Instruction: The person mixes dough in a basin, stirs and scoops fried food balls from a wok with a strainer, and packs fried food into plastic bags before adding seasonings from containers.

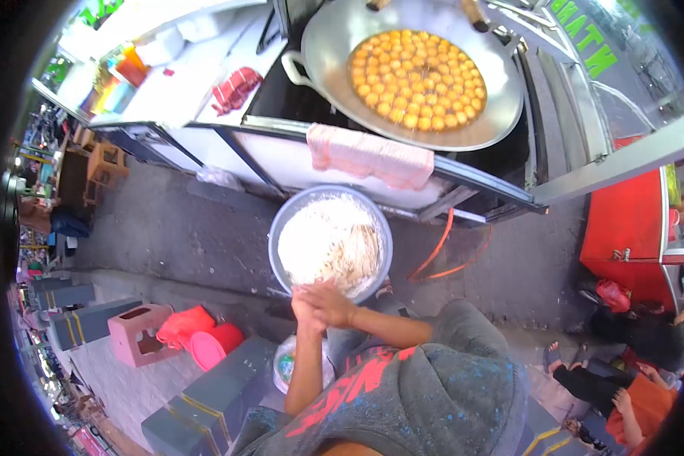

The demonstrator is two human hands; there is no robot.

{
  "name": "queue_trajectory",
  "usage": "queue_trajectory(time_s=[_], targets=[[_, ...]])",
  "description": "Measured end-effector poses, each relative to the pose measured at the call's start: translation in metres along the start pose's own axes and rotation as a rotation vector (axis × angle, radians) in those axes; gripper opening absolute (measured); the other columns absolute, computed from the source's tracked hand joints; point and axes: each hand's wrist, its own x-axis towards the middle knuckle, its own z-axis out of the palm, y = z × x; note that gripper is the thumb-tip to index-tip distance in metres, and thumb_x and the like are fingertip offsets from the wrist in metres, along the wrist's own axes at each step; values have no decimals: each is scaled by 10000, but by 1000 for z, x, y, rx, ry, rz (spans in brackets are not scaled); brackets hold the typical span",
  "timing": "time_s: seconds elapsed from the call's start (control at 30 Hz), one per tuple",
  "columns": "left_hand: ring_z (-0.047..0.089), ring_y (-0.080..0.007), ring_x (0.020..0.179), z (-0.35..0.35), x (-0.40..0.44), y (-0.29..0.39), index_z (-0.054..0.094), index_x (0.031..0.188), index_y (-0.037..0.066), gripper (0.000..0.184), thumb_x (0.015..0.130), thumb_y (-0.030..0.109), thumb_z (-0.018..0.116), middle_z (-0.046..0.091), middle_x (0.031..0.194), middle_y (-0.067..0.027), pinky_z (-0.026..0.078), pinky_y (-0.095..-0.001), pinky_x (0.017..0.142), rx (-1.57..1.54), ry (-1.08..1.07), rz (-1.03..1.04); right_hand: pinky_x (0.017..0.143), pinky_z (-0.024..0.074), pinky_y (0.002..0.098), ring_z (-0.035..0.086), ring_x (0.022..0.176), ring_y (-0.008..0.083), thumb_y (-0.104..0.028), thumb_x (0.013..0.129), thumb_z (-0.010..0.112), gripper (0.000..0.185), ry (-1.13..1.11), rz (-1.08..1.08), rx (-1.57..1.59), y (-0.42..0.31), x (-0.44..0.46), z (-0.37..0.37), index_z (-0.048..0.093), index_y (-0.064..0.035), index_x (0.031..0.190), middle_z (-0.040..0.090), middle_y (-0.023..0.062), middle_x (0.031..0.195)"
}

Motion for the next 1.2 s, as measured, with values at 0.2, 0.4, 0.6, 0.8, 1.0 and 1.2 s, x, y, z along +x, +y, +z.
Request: queue_trajectory(time_s=[0.2, 0.4, 0.6, 0.8, 1.0, 1.2], targets=[[424, -337, 1262, 90, -53, -10, 387, 1349, 22, 539, 979, 411, 341, 449, 1360, -175, 341, -451, 1041, 610, 61, 674, 864, 469, 452, 609, 933, 296, -345, 943, 433, 405, 373, 833, 410, 101, -59, 5, 535, -22, 1164, 621, 173, 1074], [327, -393, 1334, 48, -34, -32, 477, 1322, 42, 466, 948, 316, 440, 455, 1361, -221, 194, -539, 1097, 1847, -54, 1117, 855, 474, 411, 586, 900, 284, -564, 947, 378, 589, 371, 1107, 1502, -25, 25, -91, 490, -93, 1282, 581, 145, 1133], [654, -363, 854, -116, -30, 28, 710, 811, 41, 267, 798, 302, 654, 671, 879, -208, 503, -441, 762, 1781, 474, 548, 586, 463, 316, 591, 583, 140, -352, 921, 546, 507, 954, 481, 194, -33, 77, -294, 586, -52, 514, 627, 69, 586], [640, -363, 969, -208, -86, 29, 722, 899, 49, 320, 828, 353, 650, 679, 980, -187, 491, -454, 856, 1773, 840, 205, 922, 424, 526, 445, 1182, 317, -439, 845, 664, 737, 1159, 328, 580, 7, 134, -505, 301, -109, 1395, 369, 164, 1359], [679, -331, 829, -286, -66, 6, 699, 872, -13, 431, 911, 381, 530, 679, 900, -216, 530, -423, 751, 1487, 779, 161, 962, 377, 574, 414, 1189, 382, -632, 712, 704, 1098, 916, 487, 760, 24, 192, -597, 83, -194, 1504, 289, 244, 1359], [660, -257, 587, -195, -73, -13, 541, 1126, 21, 583, 962, 533, 315, 659, 844, -161, 500, -381, 481, 1088, 824, 35, 464, 496, 277, 572, 585, 157, -442, 850, 653, 402, 617, 555, 815, 62, 258, -645, 525, -81, 973, 575, 66, 779]])
